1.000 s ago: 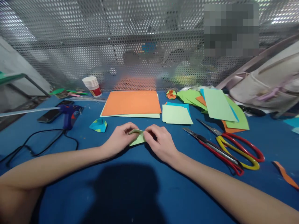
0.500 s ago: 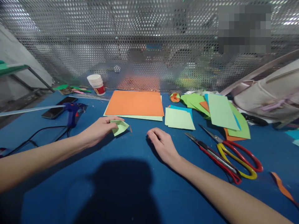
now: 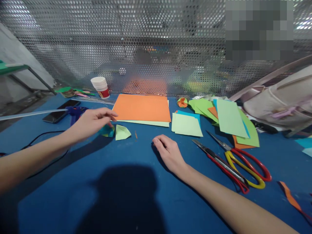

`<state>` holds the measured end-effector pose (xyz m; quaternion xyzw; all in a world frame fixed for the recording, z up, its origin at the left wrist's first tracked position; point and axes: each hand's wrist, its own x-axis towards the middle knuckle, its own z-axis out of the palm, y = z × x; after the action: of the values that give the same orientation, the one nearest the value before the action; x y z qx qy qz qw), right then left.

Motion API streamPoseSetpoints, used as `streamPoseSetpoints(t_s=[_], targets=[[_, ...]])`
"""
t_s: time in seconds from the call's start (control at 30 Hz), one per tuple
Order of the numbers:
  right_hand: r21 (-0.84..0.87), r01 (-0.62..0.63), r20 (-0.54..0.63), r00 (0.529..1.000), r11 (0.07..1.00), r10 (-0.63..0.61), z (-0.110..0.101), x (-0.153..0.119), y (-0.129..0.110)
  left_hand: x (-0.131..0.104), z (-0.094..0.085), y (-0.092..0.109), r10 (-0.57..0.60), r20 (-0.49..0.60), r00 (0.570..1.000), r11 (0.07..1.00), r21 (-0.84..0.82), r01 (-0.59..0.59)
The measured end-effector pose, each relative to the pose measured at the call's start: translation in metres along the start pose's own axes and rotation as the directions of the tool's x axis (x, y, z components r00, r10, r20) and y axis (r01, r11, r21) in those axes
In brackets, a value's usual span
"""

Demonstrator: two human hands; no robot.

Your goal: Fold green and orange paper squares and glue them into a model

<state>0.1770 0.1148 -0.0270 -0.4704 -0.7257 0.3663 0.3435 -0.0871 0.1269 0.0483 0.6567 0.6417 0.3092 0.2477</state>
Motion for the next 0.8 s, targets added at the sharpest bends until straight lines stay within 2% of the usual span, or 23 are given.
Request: streamPoseSetpoints(t_s=[0.07, 0.13, 0.23, 0.3, 0.37, 0.43, 0.53, 0.63, 0.8], targets=[[-0.012, -0.002, -0.002, 1.0, 1.0, 0.002, 0.0, -0.001, 0.0, 0.006, -0.011, 0.002, 0.1, -0.045, 0.994, 0.99, 0.106, -0.095], [-0.023, -0.005, 0.0, 1.0, 1.0, 0.005, 0.001, -0.002, 0.001, 0.013, -0.021, 0.0, 0.148, -0.018, 0.989, 0.968, 0.209, -0.141], [-0.052, -0.014, 0.043, 0.999, 0.999, 0.016, 0.001, -0.001, 0.0, 0.023, -0.036, -0.008, 0.129, 0.139, 0.982, 0.915, 0.364, -0.172], [-0.076, -0.021, 0.097, 0.995, 0.997, 0.028, 0.001, 0.003, -0.004, 0.026, -0.042, -0.014, 0.082, 0.288, 0.954, 0.874, 0.439, -0.207], [-0.099, -0.019, 0.149, 0.988, 0.995, 0.034, 0.002, 0.01, -0.012, 0.027, -0.043, -0.02, 0.046, 0.396, 0.917, 0.848, 0.469, -0.245], [-0.135, 0.004, 0.184, 0.983, 0.991, 0.021, 0.007, 0.02, -0.023, 0.028, -0.04, -0.027, 0.037, 0.442, 0.896, 0.825, 0.493, -0.277], [-0.236, 0.06, 0.172, 0.985, 0.97, -0.019, 0.022, 0.039, -0.036, 0.029, -0.03, -0.036, 0.038, 0.43, 0.902, 0.785, 0.546, -0.294], [-0.392, 0.068, 0.182, 0.983, 0.917, 0.005, 0.041, 0.056, -0.041, 0.03, -0.022, -0.043, 0.08, 0.38, 0.922, 0.755, 0.581, -0.305], [-0.4, 0.12, 0.197, 0.979, 0.909, -0.042, 0.064, 0.073, -0.038, 0.03, -0.026, -0.049, 0.073, 0.291, 0.954, 0.784, 0.574, -0.235]])
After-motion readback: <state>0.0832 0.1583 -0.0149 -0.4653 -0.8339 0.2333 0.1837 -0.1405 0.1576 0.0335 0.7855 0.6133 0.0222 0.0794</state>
